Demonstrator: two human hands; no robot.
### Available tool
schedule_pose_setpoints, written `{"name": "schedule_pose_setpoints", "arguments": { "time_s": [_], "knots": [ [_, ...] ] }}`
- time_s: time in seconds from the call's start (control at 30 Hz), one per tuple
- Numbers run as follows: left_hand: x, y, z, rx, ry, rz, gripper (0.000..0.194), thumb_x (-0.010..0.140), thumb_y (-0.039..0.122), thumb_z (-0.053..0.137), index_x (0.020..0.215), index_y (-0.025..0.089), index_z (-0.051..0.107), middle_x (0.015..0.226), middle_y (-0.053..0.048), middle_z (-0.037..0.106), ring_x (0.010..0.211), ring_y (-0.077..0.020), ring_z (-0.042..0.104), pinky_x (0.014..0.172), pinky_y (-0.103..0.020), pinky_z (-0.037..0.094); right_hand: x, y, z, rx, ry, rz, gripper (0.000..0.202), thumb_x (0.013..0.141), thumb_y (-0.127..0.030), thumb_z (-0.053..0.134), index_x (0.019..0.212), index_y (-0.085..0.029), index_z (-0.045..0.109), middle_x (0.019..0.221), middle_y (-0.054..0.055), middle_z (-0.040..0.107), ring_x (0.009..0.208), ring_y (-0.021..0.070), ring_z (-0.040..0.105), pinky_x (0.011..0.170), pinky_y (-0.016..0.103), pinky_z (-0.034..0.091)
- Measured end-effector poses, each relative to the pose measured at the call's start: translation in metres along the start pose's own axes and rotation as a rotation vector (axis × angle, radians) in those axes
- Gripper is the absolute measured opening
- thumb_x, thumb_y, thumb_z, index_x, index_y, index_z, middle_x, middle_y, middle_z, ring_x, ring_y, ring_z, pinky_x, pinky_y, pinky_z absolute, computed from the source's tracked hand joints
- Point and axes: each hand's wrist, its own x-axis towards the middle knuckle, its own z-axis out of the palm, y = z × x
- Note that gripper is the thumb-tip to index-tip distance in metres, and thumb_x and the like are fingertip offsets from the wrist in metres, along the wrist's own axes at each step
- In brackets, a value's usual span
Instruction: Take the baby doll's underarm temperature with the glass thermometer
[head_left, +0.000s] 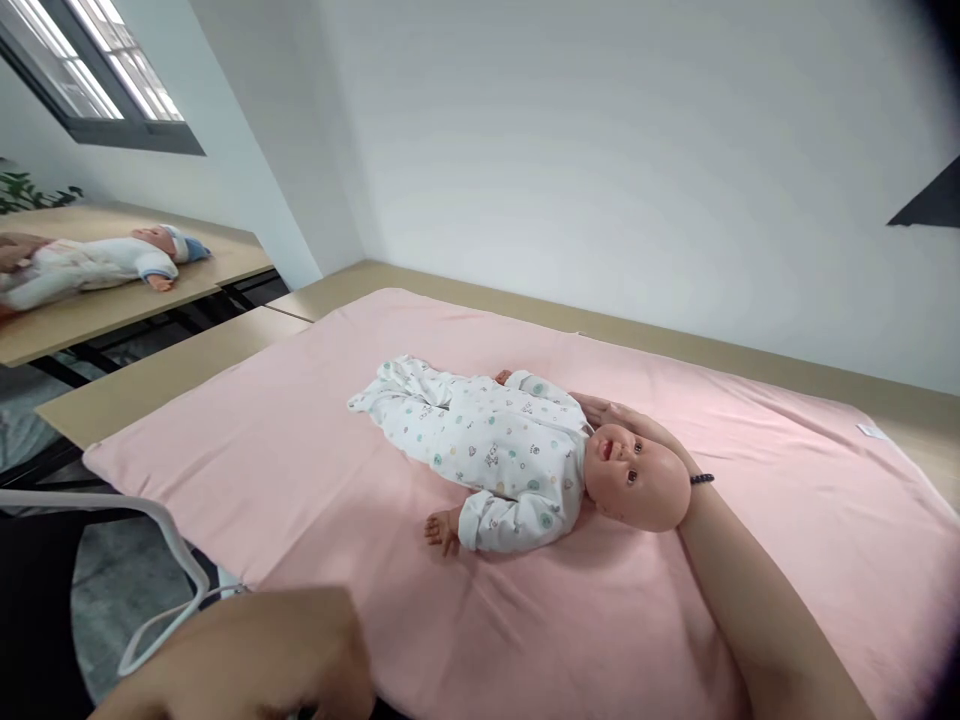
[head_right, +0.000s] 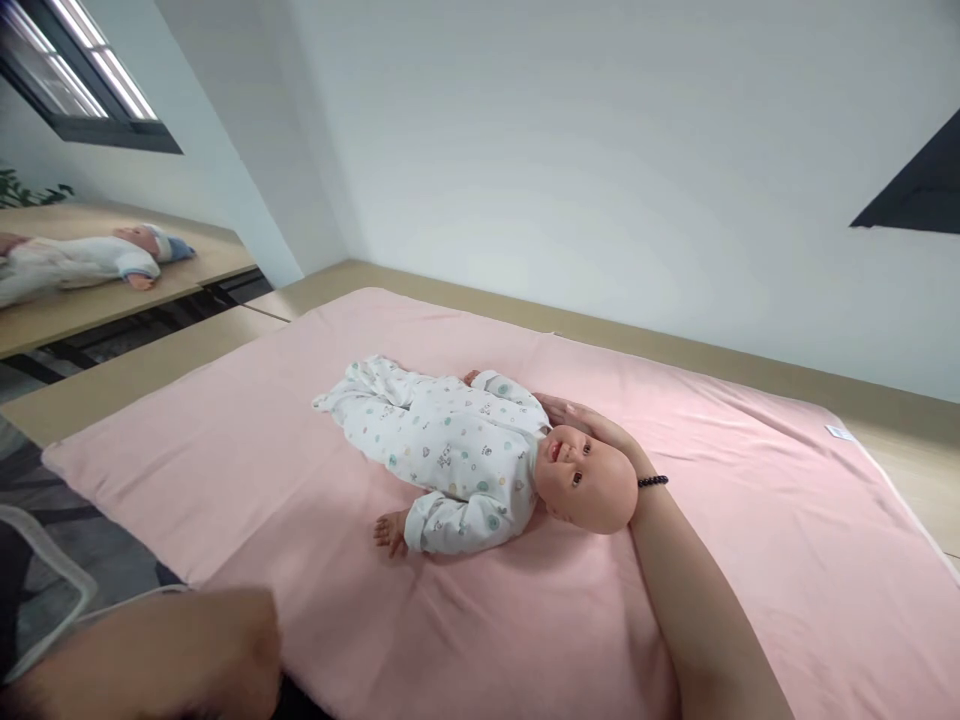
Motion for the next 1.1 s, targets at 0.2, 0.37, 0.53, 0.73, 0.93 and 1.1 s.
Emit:
{"name": "schedule_pose_setpoints", "arguments": {
  "time_s": [0.2, 0.37, 0.53, 0.73, 0.93, 1.1],
  "knots": [
    [0.088, -0.026, -0.099, -0.158, 0.612, -0.230, 0.031, 0.101, 0.032, 0.045, 0.080, 0.019, 0.064, 0.083, -0.001, 0.069, 0.078, -0.0140, 0.062, 0.072, -0.025, 0.047, 0.004, 0.001, -0.006, -0.003, -0.056, 0.007, 0.047, 0.099, -0.037, 0.046, 0.145, -0.032, 0.053, 0.150, 0.000, 0.058, 0.149, 0.0245, 0.039, 0.128, 0.048, 0.025],
    [0.189, -0.118, -0.119, -0.210, 0.607, -0.324, 0.028, 0.096, 0.040, 0.048, 0.107, 0.020, 0.065, 0.102, -0.003, 0.071, 0.092, -0.0188, 0.064, 0.082, -0.029, 0.050, 0.006, 0.001, -0.005, -0.071, -0.041, -0.030, 0.045, 0.100, -0.043, 0.044, 0.141, -0.030, 0.057, 0.152, 0.000, 0.056, 0.152, 0.0233, 0.034, 0.129, 0.047, 0.020],
    [0.247, -0.187, -0.108, -0.199, 0.485, -0.360, 0.037, 0.095, 0.042, 0.043, 0.109, 0.019, 0.067, 0.107, -0.006, 0.070, 0.097, -0.0224, 0.062, 0.087, -0.033, 0.048, 0.011, 0.005, -0.016, -0.052, -0.016, -0.091, 0.043, 0.100, -0.040, 0.045, 0.138, -0.028, 0.059, 0.162, -0.001, 0.043, 0.156, 0.0213, 0.025, 0.130, 0.045, 0.018],
    [0.248, -0.219, -0.093, -0.277, 0.527, -0.340, 0.043, 0.096, 0.038, 0.031, 0.095, 0.019, 0.070, 0.102, -0.007, 0.072, 0.089, -0.0216, 0.063, 0.079, -0.031, 0.049, 0.029, 0.009, -0.031, -0.044, 0.067, -0.173, 0.061, 0.100, -0.064, 0.031, 0.142, -0.027, 0.056, 0.167, -0.001, 0.031, 0.158, 0.0206, 0.016, 0.131, 0.043, 0.014],
    [0.246, -0.226, -0.088, -0.328, 0.569, -0.351, 0.038, 0.093, 0.038, 0.036, 0.084, 0.021, 0.069, 0.091, -0.005, 0.069, 0.084, -0.0214, 0.059, 0.075, -0.032, 0.046, 0.014, 0.004, -0.007, 0.040, -0.009, -0.087, 0.061, 0.104, -0.061, 0.026, 0.148, -0.027, 0.051, 0.162, 0.002, 0.042, 0.157, 0.0253, 0.019, 0.130, 0.051, 0.015],
    [0.245, -0.223, -0.088, -0.378, 0.586, -0.344, 0.038, 0.094, 0.037, 0.034, 0.087, 0.021, 0.068, 0.091, -0.005, 0.067, 0.085, -0.0204, 0.058, 0.074, -0.031, 0.046, 0.011, 0.000, 0.004, 0.049, 0.045, -0.064, 0.059, 0.104, -0.060, 0.026, 0.146, -0.029, 0.053, 0.164, -0.001, 0.038, 0.157, 0.0254, 0.019, 0.130, 0.050, 0.016]
  ]
}}
